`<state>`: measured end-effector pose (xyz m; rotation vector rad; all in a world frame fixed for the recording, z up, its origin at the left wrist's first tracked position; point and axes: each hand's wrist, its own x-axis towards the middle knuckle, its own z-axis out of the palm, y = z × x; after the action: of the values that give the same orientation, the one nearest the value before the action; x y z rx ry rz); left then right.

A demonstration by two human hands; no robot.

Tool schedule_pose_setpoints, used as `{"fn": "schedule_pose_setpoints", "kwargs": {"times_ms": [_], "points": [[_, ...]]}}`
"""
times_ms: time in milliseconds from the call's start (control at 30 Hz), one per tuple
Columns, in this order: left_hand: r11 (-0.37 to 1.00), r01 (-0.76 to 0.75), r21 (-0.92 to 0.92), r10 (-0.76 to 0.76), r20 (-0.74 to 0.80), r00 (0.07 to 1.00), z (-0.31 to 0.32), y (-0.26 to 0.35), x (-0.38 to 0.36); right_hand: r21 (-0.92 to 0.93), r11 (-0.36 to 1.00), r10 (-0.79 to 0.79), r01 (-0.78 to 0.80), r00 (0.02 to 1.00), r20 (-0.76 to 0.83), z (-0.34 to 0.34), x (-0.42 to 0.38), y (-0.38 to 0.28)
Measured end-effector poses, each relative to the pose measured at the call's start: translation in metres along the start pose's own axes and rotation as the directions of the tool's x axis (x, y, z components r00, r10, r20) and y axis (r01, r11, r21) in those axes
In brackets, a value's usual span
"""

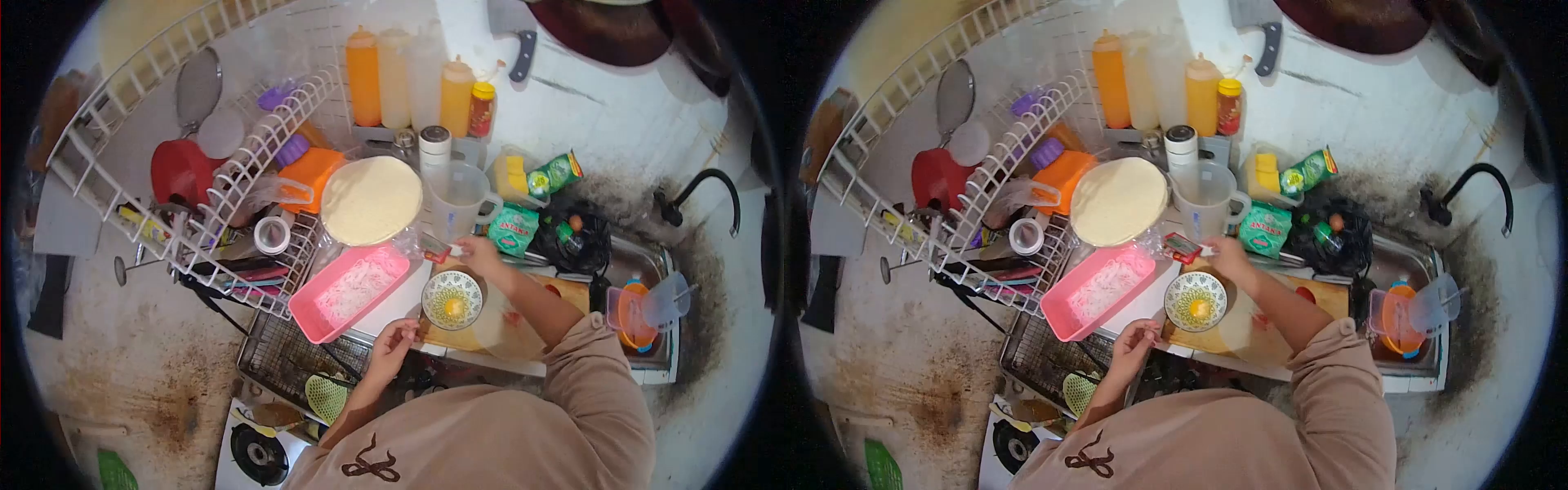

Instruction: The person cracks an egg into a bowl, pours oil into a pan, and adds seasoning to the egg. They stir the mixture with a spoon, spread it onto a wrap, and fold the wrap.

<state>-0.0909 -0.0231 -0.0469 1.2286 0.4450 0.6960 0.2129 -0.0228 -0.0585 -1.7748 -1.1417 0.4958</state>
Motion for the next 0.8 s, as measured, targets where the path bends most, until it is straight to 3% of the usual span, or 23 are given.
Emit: {"fn": "schedule_pose_setpoints", "kwargs": {"times_ms": [33, 100, 167, 233, 300, 367, 433, 467, 567, 600, 700, 800], "points": [[1.000, 0.015, 0.021, -0.015, -0.014, 1.000, 0.004, 0.003, 0.000, 0.060, 0.998, 0.001, 0.000, 1.000, -0.020, -0.014, -0.006, -0.001], [0.997, 0.030, 0.065, -0.029, -0.019, 0.999, 0.009, -0.001, -0.002, -0.218, 0.975, 0.039, -0.044, 0.999, -0.029, -0.070, -0.028, -0.017], [0.994, 0.019, 0.112, -0.019, -0.005, 1.000, 0.008, -0.006, -0.002, -0.403, 0.882, 0.168, -0.246, 0.961, -0.220, -0.119, -0.065, -0.049], [0.974, -0.076, 0.215, 0.086, -0.035, 0.996, 0.012, -0.008, -0.002, -0.596, 0.802, -0.122, -0.036, 0.967, -0.223, -0.162, -0.116, -0.009], [0.905, -0.214, 0.368, 0.260, -0.079, 0.962, 0.020, -0.012, 0.000, -0.589, 0.764, 0.088, -0.264, 0.947, -0.310, -0.176, -0.174, -0.007], [0.861, -0.260, 0.436, 0.335, -0.104, 0.936, 0.022, -0.019, 0.002, -0.620, 0.636, 0.348, -0.459, 0.888, -0.301, -0.168, -0.216, -0.019], [0.789, -0.327, 0.520, 0.470, -0.168, 0.867, 0.032, -0.018, 0.002, -0.586, 0.691, 0.245, -0.423, 0.900, -0.360, -0.147, -0.241, 0.001], [0.825, -0.272, 0.495, 0.425, -0.226, 0.876, 0.033, -0.017, 0.001, -0.570, 0.718, 0.193, -0.400, 0.901, -0.389, -0.139, -0.248, 0.011], [0.843, -0.362, 0.397, 0.477, -0.243, 0.845, 0.049, 0.004, 0.008, -0.667, 0.633, 0.101, -0.394, 0.896, -0.433, -0.124, -0.249, 0.009], [0.801, -0.375, 0.466, 0.528, -0.258, 0.809, 0.050, 0.004, 0.011, -0.683, 0.618, 0.045, -0.389, 0.885, -0.464, -0.121, -0.247, 0.017], [0.959, -0.096, 0.268, 0.208, -0.430, 0.878, 0.040, 0.016, 0.005, -0.487, 0.741, 0.145, -0.462, 0.819, -0.556, -0.123, -0.243, 0.027], [0.939, -0.298, 0.172, 0.340, -0.336, 0.878, 0.031, 0.003, 0.004, -0.235, 0.920, 0.106, -0.314, 0.776, -0.622, -0.136, -0.236, 0.016]]}}
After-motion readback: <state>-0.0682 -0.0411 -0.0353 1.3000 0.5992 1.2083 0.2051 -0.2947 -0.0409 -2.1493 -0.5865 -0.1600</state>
